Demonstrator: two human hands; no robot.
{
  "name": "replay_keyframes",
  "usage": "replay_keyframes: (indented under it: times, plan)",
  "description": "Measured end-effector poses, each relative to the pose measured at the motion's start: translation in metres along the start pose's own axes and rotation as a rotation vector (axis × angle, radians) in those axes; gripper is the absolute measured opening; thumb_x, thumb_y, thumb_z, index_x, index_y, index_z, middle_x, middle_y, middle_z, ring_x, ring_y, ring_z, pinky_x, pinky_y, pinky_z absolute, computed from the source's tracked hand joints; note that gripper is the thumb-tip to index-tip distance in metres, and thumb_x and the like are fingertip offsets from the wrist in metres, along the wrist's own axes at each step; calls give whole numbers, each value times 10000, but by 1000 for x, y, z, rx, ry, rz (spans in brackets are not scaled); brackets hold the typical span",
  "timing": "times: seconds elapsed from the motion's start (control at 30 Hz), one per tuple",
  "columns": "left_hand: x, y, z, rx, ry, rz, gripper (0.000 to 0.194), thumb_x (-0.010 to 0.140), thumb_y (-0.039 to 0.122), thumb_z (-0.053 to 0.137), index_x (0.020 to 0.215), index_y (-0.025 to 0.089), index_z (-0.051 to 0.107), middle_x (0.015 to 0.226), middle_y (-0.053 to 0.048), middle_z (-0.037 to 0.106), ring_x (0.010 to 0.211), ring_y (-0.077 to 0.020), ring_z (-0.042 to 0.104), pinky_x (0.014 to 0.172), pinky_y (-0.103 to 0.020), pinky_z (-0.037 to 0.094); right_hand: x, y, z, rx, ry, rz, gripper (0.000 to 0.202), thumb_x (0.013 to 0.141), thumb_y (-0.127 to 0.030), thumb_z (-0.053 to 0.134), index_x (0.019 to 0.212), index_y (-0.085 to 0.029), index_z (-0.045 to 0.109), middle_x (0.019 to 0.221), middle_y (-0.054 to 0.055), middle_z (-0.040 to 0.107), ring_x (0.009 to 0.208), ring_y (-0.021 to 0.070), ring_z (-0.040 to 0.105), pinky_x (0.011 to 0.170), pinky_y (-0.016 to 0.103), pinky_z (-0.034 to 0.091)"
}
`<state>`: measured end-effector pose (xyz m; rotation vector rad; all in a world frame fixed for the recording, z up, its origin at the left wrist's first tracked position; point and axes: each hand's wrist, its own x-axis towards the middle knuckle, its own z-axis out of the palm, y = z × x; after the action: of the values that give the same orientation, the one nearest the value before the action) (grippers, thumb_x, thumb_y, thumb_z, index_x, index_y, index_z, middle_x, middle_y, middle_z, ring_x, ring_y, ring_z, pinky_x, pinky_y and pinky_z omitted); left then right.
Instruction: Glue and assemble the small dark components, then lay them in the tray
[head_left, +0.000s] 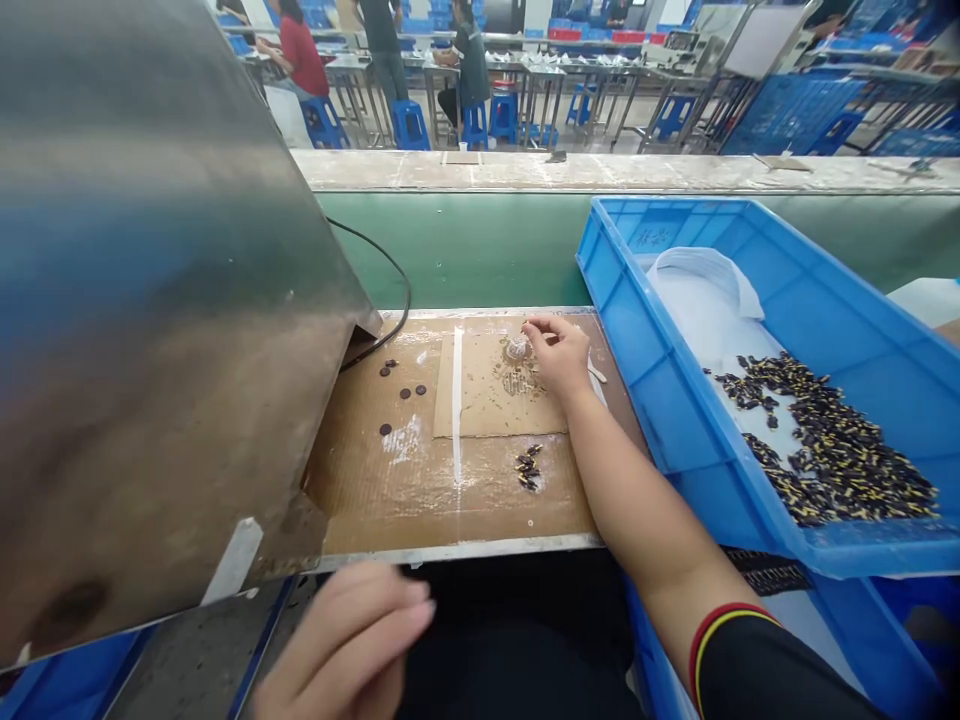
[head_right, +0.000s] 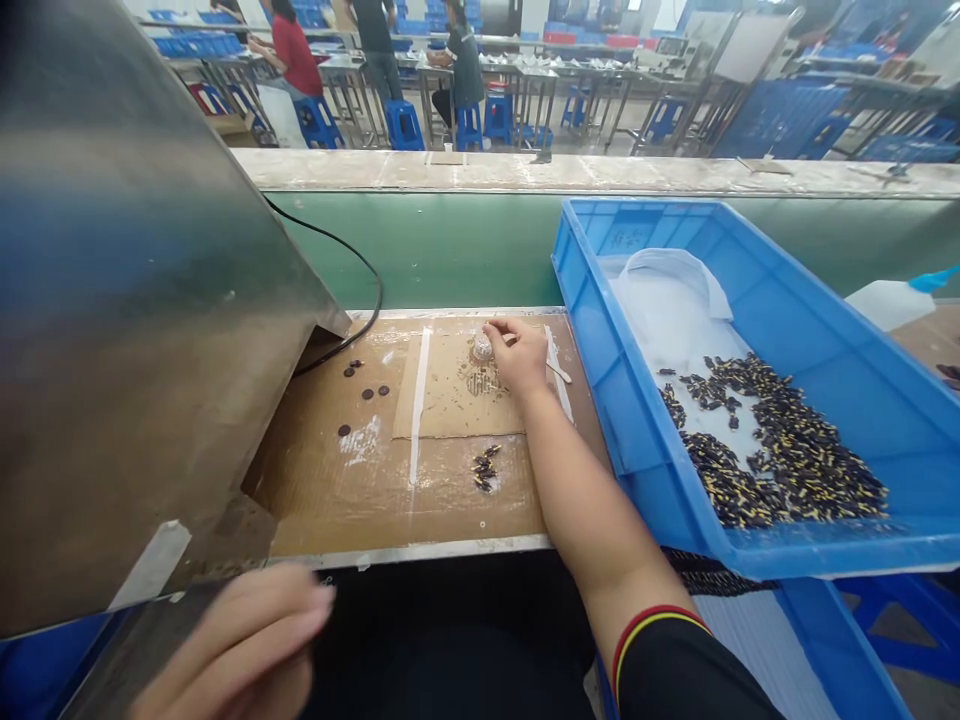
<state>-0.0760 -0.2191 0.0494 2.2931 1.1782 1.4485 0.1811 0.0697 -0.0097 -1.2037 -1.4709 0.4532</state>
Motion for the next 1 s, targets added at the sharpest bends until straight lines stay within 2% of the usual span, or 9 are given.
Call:
replay_keyframes:
  times: [0.07,0.1,0.27,0.33,0.43,0.53,0.67,0.8,1.0]
  plan:
    - [24,-14,34,-185,-16,32,391,803,-121,615,1107,113,694,1005,-86,688,933,-156,667,818,-278,575,-5,11,5,-8,13,1,225,870,-383,676,922,-186,771,917,62,781,756,175,683,683,297,522]
    - [40,-22,52,-267,-16,26,392,811,-117,614,1111,125,688,1013,-83,692,930,-155,670,809,-282,576,-7,15,6,-15,18,-4,236,878,-391,667,928,-184,770,916,63,779,739,173,675,676,296,520]
    - [120,-71,120,-274,-68,-150,171,939,107,622,1029,211,723,982,-14,745,889,-128,690,863,-264,548,-6,21,3,-73,24,-41,276,913,-439,637,948,-199,768,891,52,772,714,174,657,702,308,523]
    - [134,-94,139,-250,-69,-239,154,955,165,601,1026,208,731,986,-22,751,887,-149,692,861,-286,545,-5,21,4,-105,11,-57,270,916,-440,637,938,-206,771,895,50,775,722,179,660,714,315,524]
    - [134,-122,161,-250,-81,-358,182,933,144,579,1009,193,737,982,-35,756,902,-180,693,872,-320,542,-3,23,7,-122,1,-78,241,916,-419,648,932,-216,776,911,48,780,733,184,668,724,321,526]
    - [125,-137,171,-276,-130,-457,199,909,131,578,992,193,748,983,-36,759,897,-191,693,886,-338,542,-3,26,9,-105,1,-101,214,917,-397,658,934,-221,780,917,44,783,725,182,670,708,321,525]
    - [123,-140,173,-299,-117,-555,206,908,155,588,1027,194,752,1005,-38,762,898,-191,694,889,-339,545,-3,27,10,-117,-7,-119,206,921,-395,665,955,-229,781,934,35,786,740,182,674,744,332,534]
    - [122,-143,173,-306,-71,-552,240,933,177,565,1092,198,744,1062,-49,754,973,-199,691,932,-348,536,-3,25,10,-138,-26,-126,193,924,-383,667,959,-233,784,941,34,787,765,183,681,773,339,538]
    - [118,-148,176,-387,-9,-607,247,957,241,566,1136,199,731,1082,-77,743,960,-210,698,883,-353,548,-4,23,9,-138,-58,-92,200,929,-387,660,968,-234,782,984,44,785,791,188,688,807,358,543]
